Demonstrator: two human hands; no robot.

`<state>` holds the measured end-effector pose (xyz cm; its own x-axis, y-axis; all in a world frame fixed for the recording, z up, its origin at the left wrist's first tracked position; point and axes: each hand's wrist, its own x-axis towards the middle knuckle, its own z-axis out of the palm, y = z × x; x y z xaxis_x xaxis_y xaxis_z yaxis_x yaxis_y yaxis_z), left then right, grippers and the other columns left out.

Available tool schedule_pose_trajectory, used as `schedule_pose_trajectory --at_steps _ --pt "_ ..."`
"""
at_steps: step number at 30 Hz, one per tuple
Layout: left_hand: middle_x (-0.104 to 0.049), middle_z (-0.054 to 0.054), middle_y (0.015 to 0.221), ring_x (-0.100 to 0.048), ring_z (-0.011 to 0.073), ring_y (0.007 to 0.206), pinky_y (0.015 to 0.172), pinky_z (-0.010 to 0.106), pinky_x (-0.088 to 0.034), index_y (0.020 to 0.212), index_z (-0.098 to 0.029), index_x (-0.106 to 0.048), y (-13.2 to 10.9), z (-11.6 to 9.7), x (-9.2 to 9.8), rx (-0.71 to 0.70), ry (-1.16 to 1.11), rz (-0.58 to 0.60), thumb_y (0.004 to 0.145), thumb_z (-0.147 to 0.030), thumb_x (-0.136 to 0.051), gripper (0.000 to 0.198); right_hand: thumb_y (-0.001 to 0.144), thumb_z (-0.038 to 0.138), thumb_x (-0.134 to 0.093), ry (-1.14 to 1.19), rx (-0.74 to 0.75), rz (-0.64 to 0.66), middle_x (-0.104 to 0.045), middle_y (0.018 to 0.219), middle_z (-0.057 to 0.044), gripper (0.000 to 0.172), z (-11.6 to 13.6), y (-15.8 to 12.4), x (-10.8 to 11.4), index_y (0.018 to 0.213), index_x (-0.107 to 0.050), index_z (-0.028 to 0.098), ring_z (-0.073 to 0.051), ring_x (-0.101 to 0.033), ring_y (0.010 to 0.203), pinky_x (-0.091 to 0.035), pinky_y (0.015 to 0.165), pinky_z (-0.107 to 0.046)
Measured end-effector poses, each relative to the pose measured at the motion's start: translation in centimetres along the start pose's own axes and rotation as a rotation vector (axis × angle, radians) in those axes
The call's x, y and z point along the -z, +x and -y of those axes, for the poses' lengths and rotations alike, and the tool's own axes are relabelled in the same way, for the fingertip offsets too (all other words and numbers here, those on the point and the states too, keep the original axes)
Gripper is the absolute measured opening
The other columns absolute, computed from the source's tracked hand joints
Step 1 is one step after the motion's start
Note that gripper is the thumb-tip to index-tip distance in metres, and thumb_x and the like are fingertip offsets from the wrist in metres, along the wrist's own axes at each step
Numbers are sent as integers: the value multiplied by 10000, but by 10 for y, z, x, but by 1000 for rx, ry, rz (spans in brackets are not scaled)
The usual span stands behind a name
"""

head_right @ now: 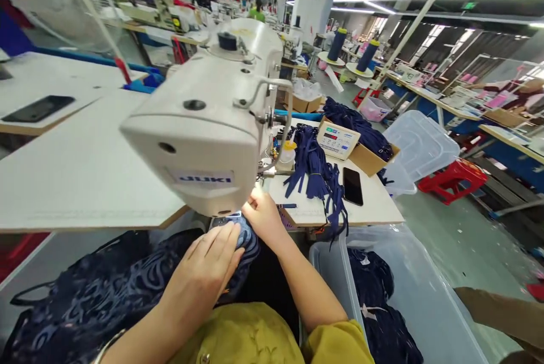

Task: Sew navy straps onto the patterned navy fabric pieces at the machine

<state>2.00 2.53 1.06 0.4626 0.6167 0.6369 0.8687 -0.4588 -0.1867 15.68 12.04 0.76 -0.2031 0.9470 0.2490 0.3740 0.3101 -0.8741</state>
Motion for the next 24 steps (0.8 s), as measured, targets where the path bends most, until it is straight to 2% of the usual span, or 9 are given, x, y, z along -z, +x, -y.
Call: schedule_pose_trajectory --at_steps 7,12,19,24 --pt "-671 118 1118 -604 221 1014 905 338 -445 1165 -60 -596 2 0 -1 21 -2 33 894 -205 -522 317 745 175 -525 -5 -42 -12 -636 668 0 125 -5 2 -2 779 -645 184 -194 -613 761 -499 808 -347" --pt "-669 112 1129 -601 218 1029 919 331 -448 1160 -72 -603 0 -2 -3 29 19 44 901 -220 -505 313 739 170 -520 -3 -49 -16 -624 650 1 111 -9 2 -3 709 -625 188 -189 -601 738 -502 788 -340" --pt "-677 107 1110 -610 207 1008 919 318 -435 1149 -69 -603 0 -3 -6 59 -1 20 894 -215 -518 306 730 164 -523 -10 -50 -15 -645 684 -11 117 -13 1 -3 741 -634 201 -205 -604 789 -507 777 -339" --pt "-667 106 1130 -601 213 1023 910 329 -428 1188 -82 -583 0 -1 -5 44 -5 33 891 -213 -519 331 754 170 -516 -15 -39 -3 -619 626 6 126 -14 3 -5 735 -637 205 -191 -606 728 -512 744 -320"
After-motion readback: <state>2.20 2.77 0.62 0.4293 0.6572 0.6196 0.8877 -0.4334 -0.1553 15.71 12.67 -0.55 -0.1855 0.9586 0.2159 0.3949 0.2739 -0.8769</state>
